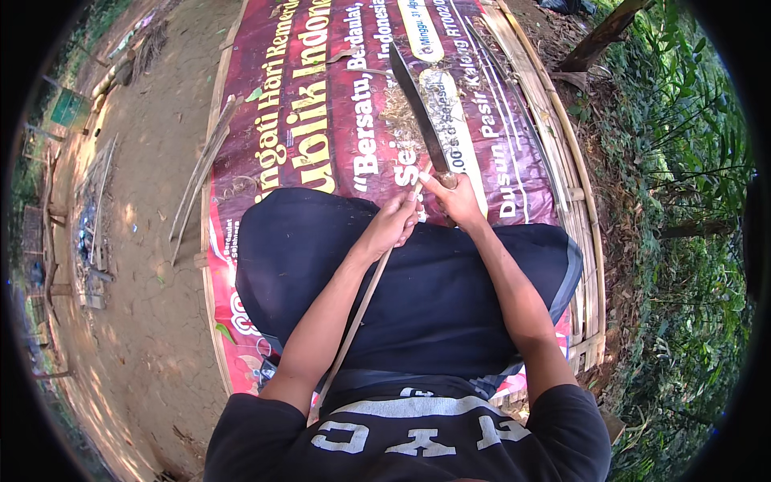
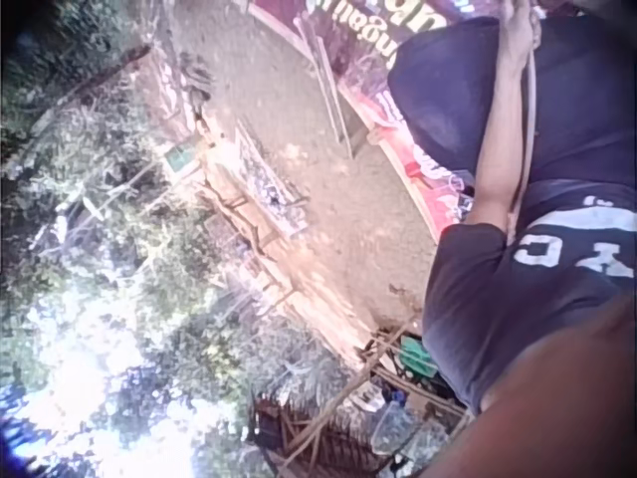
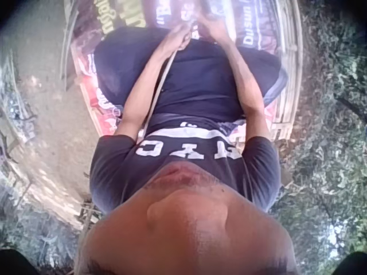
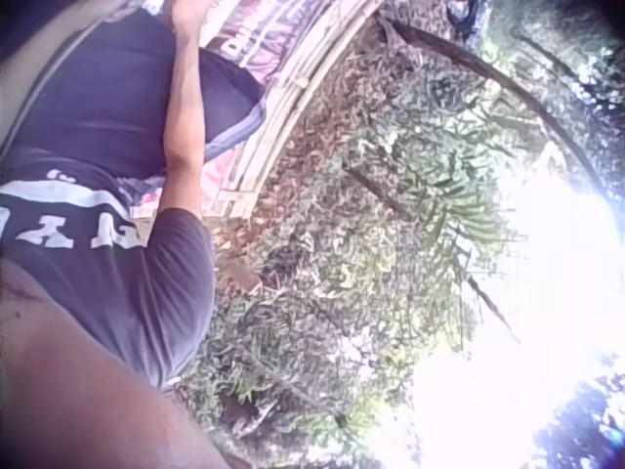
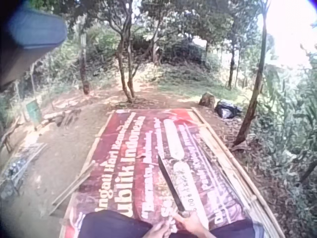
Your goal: The person sits cross-legged on a tarp and uses a machete to split a long bamboo stick into thinner strips. They hold the bamboo with their left hand and repeatedly strike it with the machete in their right hand, separating the material into smaller pieces.
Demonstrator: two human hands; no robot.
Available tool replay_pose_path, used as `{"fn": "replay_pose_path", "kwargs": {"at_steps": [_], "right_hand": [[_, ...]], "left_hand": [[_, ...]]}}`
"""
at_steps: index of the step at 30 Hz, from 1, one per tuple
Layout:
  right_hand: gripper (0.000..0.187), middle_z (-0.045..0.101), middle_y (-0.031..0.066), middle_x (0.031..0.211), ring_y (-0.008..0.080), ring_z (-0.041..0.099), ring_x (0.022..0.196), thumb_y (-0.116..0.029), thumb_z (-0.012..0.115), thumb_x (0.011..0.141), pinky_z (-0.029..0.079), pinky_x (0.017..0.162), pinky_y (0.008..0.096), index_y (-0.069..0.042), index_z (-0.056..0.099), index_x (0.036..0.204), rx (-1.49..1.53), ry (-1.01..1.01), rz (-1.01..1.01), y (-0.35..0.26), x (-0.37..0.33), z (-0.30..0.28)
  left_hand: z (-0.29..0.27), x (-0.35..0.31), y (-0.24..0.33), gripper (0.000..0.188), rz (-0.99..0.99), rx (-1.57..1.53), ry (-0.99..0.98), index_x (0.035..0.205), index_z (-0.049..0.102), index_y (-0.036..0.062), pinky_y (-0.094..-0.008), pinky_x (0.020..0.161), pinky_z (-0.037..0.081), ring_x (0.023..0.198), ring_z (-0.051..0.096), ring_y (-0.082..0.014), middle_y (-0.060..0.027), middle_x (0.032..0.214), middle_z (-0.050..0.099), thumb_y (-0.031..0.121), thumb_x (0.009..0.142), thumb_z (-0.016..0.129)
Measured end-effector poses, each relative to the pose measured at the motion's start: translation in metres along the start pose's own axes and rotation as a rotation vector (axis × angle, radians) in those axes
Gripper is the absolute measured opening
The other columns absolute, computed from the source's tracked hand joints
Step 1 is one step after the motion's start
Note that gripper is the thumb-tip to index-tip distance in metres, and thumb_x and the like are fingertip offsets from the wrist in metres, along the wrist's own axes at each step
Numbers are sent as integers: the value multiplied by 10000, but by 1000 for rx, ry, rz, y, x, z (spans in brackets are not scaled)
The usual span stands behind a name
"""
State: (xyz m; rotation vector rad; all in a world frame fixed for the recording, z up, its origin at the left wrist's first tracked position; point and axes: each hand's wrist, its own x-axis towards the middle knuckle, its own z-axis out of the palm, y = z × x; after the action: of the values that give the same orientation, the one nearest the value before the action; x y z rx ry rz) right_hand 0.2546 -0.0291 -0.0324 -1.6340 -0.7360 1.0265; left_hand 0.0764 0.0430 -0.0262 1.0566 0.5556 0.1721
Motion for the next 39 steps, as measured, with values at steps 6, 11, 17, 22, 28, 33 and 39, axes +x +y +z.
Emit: {"fn": "replay_pose_path", "kwargs": {"at_steps": [6,11,17,22,28,33,39], "right_hand": [[195,520,-55,598,38,381,433,-214,775,893,297,400,259,-49,671,898,251,27,95,-4,3,-8],[179,497,-35,571,51,398,414,-133,765,886,313,383,256,-30,621,914,455,61,83,0,15,-25],[241,484,-38,560,58,392,412,-172,768,888,303,386,270,-56,589,776,422,106,52,4,15,-30],[385,505,-45,578,88,416,461,-302,761,901,338,453,328,-65,547,686,-67,214,-78,-7,10,-21],[269,623,171,613,371,615,573,-299,738,846,478,554,447,-52,636,816,-662,35,-476,10,-1,-6],[267,644,169,617,371,673,624,-305,750,778,537,578,485,-86,678,913,-914,-57,-658,7,-15,10],[193,651,164,625,366,672,615,-272,688,798,535,558,481,-103,663,888,-1030,57,-613,16,-6,2]], "left_hand": [[0,-5,5,477,-95,66,3,1184,545,35,-218,475,393,540,472,-61,27,750,496,440,1101,307],[-19,-20,15,515,-212,212,-169,1125,596,25,-246,616,478,660,569,-106,-1,795,564,468,1089,338],[-27,-24,13,412,-187,199,-186,968,576,71,-235,610,482,670,562,-94,-3,809,559,449,1069,448],[-14,-8,12,413,-59,-185,99,973,514,81,-209,492,398,578,436,-54,35,726,438,458,1084,388],[-15,8,7,392,-97,-399,39,878,458,105,-194,326,266,426,322,-35,45,652,388,422,1092,372],[-12,4,-7,397,-110,-302,105,838,451,113,-210,319,267,387,311,-38,45,612,374,418,1080,375],[-13,0,-2,426,-93,-315,79,791,420,129,-200,321,259,378,298,-32,49,580,339,432,1085,363]]}}
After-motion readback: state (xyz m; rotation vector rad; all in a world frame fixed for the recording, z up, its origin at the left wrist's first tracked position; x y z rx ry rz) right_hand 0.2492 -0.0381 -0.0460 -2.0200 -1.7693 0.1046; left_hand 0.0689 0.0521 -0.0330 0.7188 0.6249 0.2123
